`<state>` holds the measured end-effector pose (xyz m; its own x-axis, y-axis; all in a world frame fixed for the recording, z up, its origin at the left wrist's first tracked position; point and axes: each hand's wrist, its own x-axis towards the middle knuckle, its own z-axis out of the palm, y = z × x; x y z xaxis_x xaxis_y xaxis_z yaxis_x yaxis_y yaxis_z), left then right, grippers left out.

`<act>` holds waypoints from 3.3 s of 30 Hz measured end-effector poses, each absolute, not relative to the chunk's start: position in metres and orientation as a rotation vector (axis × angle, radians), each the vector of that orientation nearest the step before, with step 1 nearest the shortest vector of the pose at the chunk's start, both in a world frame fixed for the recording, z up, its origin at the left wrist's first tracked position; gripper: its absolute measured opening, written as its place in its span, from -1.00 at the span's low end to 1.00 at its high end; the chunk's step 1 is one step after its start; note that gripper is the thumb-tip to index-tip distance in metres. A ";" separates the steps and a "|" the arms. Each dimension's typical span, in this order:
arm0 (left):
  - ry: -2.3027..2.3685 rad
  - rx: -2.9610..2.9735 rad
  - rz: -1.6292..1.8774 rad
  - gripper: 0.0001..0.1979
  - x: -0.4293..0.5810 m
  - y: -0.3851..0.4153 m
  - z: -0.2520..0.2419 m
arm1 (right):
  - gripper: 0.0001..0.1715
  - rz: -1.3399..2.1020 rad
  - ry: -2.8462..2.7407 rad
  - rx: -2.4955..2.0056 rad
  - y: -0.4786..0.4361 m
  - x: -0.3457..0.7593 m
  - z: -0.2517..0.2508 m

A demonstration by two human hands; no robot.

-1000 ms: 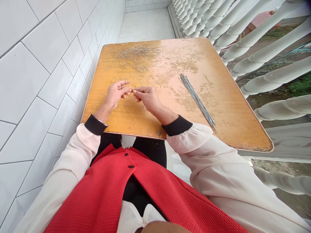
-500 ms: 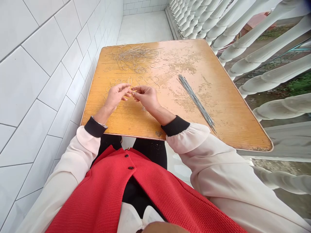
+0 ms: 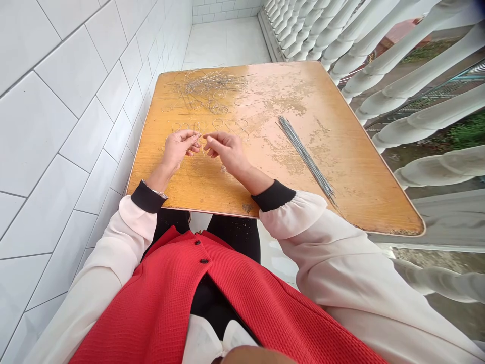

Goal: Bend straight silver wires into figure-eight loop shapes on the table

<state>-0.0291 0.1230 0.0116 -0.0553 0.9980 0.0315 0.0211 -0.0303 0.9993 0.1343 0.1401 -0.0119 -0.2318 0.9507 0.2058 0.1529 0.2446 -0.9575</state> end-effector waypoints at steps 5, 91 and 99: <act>1.314 1.349 1.196 -0.85 -0.027 0.123 0.008 | -0.52 1.190 -1.487 -0.995 0.140 0.135 -0.007; 1.095 1.345 1.019 -0.69 -0.024 0.115 0.013 | -0.70 1.275 -1.359 -1.076 0.150 0.141 0.003; 1.140 1.350 1.027 -0.70 -0.020 0.114 0.012 | -0.86 0.623 -1.882 -1.066 0.160 0.155 0.003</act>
